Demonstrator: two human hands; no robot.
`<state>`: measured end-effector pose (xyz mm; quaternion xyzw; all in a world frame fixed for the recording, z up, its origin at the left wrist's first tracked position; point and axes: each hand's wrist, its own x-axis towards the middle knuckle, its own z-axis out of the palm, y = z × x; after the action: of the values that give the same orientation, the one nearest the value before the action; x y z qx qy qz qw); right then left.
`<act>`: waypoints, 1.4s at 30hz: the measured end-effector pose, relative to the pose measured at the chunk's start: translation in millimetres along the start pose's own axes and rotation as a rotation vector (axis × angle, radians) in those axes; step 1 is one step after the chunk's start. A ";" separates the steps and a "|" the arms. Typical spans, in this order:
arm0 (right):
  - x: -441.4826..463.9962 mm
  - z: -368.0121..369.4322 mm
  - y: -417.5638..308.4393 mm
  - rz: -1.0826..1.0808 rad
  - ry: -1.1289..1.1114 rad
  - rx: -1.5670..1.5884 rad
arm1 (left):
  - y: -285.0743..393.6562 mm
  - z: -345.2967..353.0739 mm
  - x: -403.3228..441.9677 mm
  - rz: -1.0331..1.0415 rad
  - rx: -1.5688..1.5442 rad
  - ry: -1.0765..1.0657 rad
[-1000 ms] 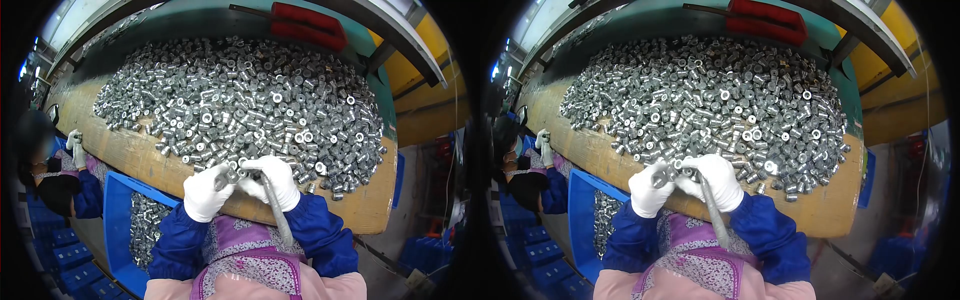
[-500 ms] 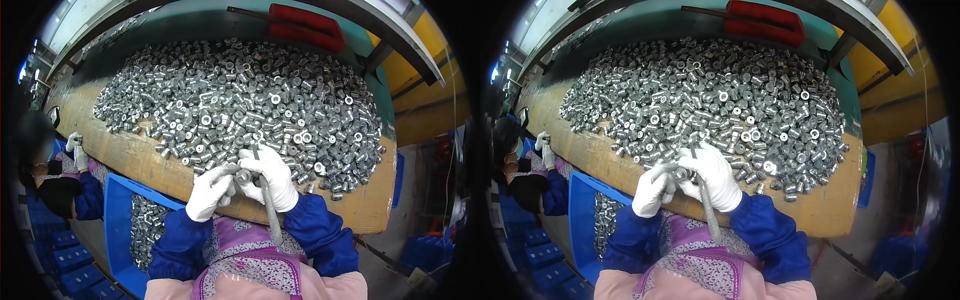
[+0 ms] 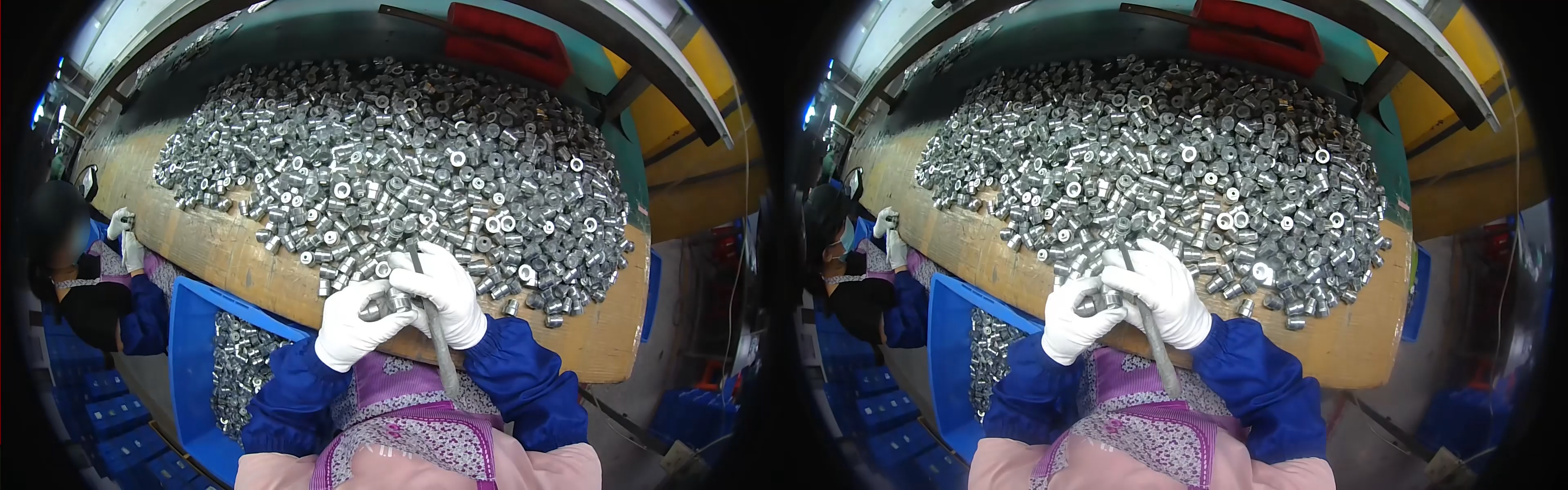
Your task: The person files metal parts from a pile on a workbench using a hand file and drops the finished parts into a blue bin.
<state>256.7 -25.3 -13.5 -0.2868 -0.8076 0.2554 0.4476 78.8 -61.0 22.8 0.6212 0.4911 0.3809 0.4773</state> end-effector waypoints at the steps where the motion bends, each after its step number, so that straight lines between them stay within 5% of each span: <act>1: 0.2 0.6 -1.6 -0.004 0.040 0.000 | 6.5 -0.8 0.7 -0.021 0.064 -0.014; 3: -0.8 2.6 -1.0 -0.008 0.079 0.001 | 5.7 -1.0 0.3 -0.043 0.127 -0.026; 8: -1.4 3.4 -1.0 0.049 0.106 0.021 | -0.6 -0.5 -1.3 -0.183 -0.270 -0.093; 21: 3.9 0.7 -4.6 0.052 0.125 0.070 | -13.4 -9.6 -7.4 -0.308 -0.415 -0.132; 23: 3.7 2.1 -0.8 0.038 -0.022 0.145 | -14.3 -16.5 -3.9 -0.433 -0.661 -0.260; 28: 8.3 -0.3 -9.2 0.008 -0.046 0.068 | -7.1 -10.9 2.3 -0.585 -0.531 -0.200; 32: 2.4 2.3 -2.9 0.063 0.087 0.082 | -5.7 -6.5 2.8 -0.557 -0.627 -0.179; 35: 4.8 1.5 -0.3 0.099 -0.184 0.227 | -2.9 -8.1 2.9 -0.532 -0.654 -0.238; 40: -0.9 3.0 2.4 0.148 -0.178 0.299 | -8.8 -9.6 2.0 -0.531 -0.755 -0.225; 42: -3.1 4.5 4.5 0.057 -0.014 0.244 | -9.4 -10.3 2.7 -0.521 -0.761 -0.236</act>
<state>255.2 -25.0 -20.4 -0.2511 -0.7651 0.3664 0.4661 67.4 -55.4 16.3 0.2975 0.3987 0.3279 0.8031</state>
